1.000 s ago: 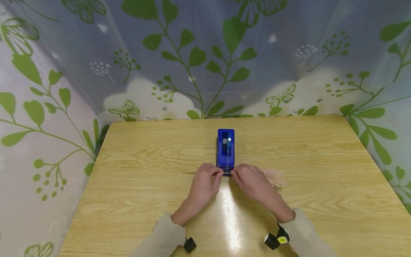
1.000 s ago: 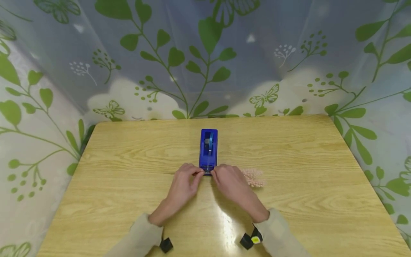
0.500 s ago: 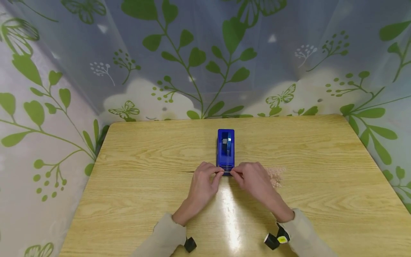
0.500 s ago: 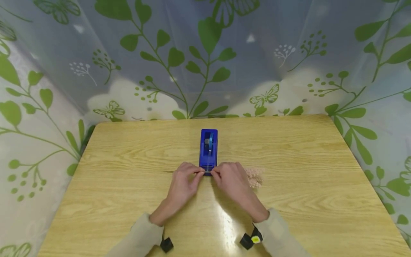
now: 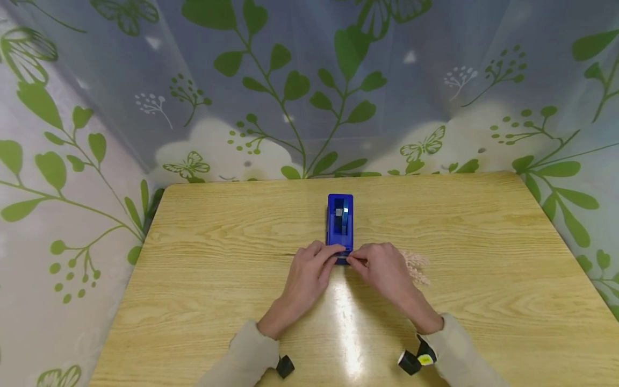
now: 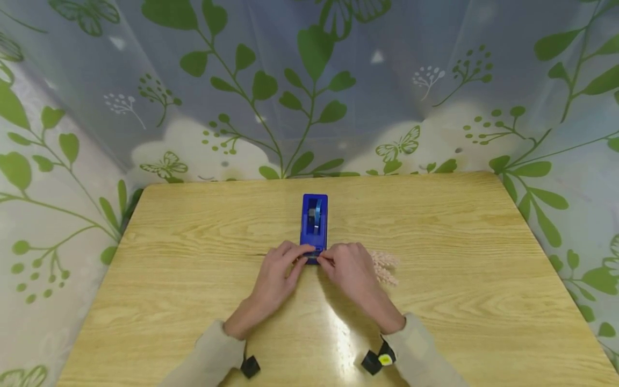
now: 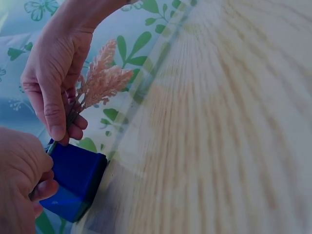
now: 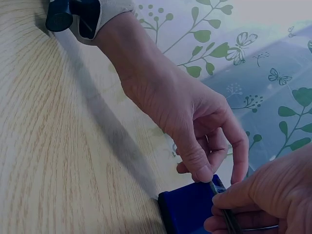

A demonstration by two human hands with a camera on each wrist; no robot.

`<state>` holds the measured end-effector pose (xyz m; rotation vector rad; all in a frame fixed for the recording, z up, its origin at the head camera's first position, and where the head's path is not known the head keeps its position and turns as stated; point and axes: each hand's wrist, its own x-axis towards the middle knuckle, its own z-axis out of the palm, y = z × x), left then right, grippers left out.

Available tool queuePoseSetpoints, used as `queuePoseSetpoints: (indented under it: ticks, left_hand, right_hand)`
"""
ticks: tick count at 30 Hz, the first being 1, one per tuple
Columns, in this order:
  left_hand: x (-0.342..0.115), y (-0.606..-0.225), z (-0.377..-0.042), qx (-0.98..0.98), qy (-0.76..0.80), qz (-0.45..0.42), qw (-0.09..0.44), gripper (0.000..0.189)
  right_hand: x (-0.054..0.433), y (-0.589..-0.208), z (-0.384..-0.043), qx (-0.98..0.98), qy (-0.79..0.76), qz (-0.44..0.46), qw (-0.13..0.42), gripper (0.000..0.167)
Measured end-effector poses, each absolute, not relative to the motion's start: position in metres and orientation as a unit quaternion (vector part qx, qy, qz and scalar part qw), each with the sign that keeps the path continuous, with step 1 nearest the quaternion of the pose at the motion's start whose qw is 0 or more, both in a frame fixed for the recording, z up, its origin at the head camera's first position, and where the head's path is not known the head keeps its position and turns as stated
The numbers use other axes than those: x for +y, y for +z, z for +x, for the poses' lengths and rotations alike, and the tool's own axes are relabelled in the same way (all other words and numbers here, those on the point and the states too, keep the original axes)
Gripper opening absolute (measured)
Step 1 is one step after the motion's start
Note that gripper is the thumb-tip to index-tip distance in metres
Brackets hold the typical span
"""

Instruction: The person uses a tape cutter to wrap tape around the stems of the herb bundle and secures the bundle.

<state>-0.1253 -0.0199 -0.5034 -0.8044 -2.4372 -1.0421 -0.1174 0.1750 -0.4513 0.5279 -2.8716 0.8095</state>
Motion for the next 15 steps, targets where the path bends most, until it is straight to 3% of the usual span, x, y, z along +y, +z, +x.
queuePoseSetpoints:
  ticks: [15]
  left_hand:
    - [-0.0194,-0.5054,-0.1258,-0.87,-0.377,-0.28,0.149,0.026]
  right_hand:
    - [0.1754,-0.4536,-0.1177,-0.944,0.261,0.188,0.075,0.01]
